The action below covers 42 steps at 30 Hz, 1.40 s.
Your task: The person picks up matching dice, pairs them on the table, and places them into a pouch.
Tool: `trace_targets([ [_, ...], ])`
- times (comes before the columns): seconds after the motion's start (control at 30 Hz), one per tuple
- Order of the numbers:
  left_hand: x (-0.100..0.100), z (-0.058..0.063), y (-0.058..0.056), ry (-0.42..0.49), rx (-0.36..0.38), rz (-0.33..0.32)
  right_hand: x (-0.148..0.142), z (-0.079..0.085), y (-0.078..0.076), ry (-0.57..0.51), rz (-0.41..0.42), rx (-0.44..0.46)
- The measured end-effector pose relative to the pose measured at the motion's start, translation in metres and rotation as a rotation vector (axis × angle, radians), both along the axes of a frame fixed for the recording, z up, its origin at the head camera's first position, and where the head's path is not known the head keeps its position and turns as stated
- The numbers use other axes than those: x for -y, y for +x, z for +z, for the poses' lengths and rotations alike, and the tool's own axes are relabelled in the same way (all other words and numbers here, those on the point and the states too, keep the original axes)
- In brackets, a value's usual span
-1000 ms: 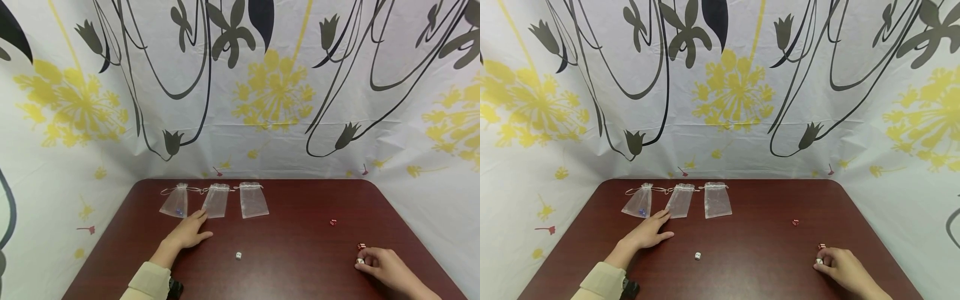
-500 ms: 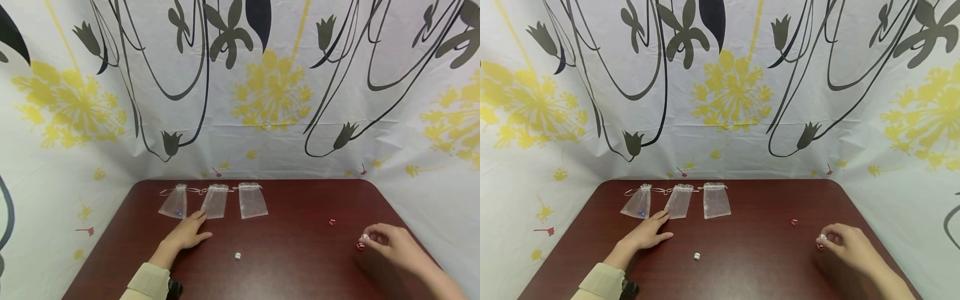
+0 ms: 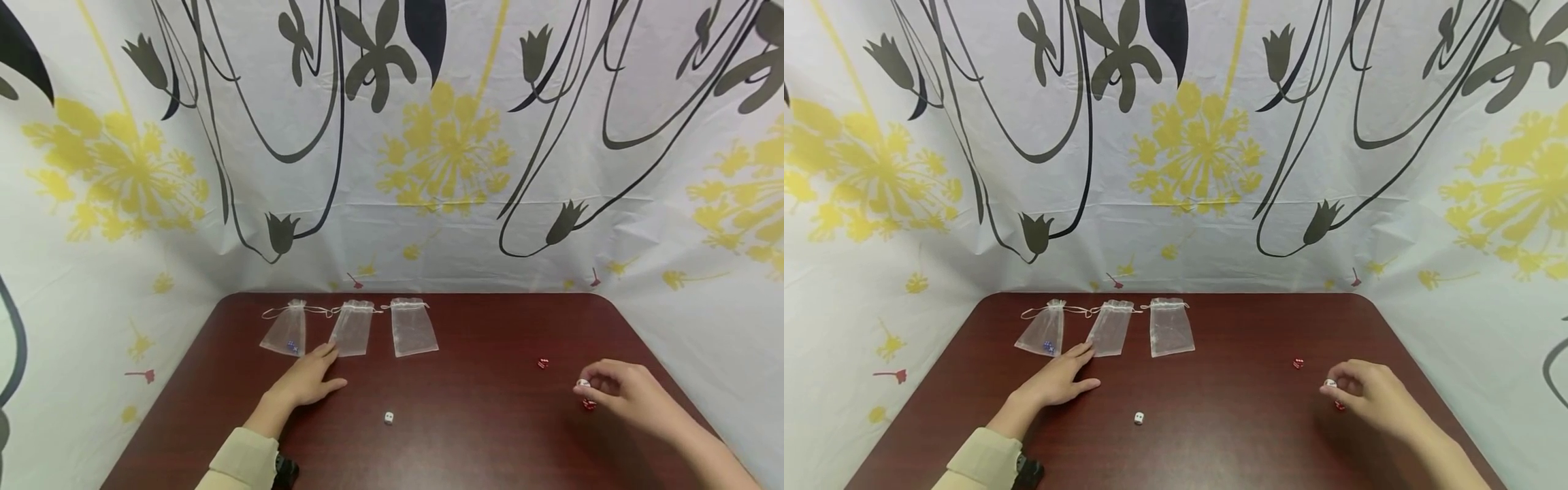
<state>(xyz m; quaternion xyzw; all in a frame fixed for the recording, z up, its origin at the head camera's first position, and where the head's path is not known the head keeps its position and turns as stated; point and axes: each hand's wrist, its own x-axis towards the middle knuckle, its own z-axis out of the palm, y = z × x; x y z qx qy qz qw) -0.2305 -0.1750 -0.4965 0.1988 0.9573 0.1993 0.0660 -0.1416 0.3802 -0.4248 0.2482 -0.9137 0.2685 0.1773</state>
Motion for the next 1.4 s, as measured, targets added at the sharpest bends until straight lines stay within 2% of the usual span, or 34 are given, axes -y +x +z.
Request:
trace_targets([
  [0.17, 0.002, -0.001, -0.001, 0.0, -0.007, 0.0, 0.014, -0.001, -0.006, -0.023, 0.038, 0.037],
  [0.37, 0.002, 0.0, -0.001, 0.001, -0.012, -0.005, 0.033, -0.006, -0.017, -0.007, 0.079, -0.003],
  [0.67, 0.001, 0.001, -0.001, 0.003, -0.026, -0.014, 0.063, -0.008, -0.025, -0.044, 0.169, -0.026],
  [0.87, 0.001, 0.001, -0.004, -0.002, -0.035, -0.017, 0.086, -0.011, -0.032, -0.055, 0.238, -0.017],
  [1.07, 0.0, 0.002, -0.002, 0.007, -0.036, -0.029, 0.108, -0.015, -0.035, -0.049, 0.273, 0.017],
  [1.4, 0.001, 0.0, -0.001, 0.004, -0.031, -0.014, 0.14, -0.012, -0.042, -0.078, 0.331, 0.0],
])
